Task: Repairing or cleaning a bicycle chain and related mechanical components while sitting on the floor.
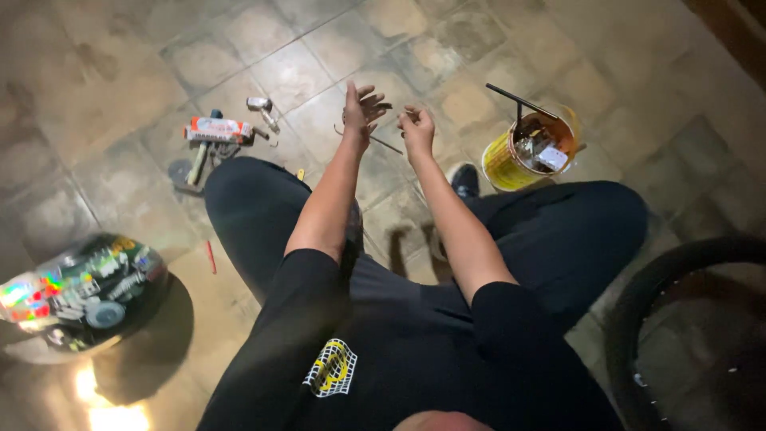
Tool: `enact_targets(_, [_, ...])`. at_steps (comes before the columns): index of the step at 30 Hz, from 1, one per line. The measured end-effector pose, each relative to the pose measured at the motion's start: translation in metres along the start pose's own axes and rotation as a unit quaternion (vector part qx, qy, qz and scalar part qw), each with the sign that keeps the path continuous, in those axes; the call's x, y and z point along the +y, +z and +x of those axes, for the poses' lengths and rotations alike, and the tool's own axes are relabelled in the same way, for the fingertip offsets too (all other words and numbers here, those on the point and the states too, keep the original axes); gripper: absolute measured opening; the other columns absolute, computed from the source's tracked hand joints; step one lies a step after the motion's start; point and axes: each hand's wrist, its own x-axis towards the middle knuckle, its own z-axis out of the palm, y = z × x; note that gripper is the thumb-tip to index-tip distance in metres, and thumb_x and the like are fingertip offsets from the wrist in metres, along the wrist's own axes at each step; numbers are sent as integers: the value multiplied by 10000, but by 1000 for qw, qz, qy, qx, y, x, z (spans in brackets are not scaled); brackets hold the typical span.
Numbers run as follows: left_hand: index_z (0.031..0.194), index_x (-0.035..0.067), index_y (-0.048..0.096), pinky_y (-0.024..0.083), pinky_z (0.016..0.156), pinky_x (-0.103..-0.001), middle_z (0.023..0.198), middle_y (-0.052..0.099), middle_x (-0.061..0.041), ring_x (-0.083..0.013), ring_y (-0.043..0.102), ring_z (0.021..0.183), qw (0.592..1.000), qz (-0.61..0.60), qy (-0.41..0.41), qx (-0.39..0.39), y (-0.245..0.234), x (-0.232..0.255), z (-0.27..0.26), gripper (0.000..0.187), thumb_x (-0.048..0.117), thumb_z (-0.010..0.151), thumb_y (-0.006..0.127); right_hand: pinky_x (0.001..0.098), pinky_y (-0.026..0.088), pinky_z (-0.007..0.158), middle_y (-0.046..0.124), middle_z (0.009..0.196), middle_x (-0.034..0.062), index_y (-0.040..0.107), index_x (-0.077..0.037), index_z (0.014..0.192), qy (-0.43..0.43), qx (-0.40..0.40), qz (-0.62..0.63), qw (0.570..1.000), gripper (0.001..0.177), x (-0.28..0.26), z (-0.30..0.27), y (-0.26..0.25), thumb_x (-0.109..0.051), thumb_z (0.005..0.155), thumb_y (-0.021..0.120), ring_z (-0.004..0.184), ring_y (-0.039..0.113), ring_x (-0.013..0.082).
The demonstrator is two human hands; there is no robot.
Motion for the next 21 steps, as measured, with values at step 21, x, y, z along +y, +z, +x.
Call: enact_targets(21, [1237, 165, 694, 435, 667, -314, 1058, 748, -57, -170, 637, 797, 975, 7, 121, 184, -146, 17, -31, 790, 801, 917, 352, 289, 531, 691, 701, 884, 24, 690, -39, 1033, 23, -121, -123, 985, 153, 135, 10, 39, -98, 901, 738, 765, 634, 128])
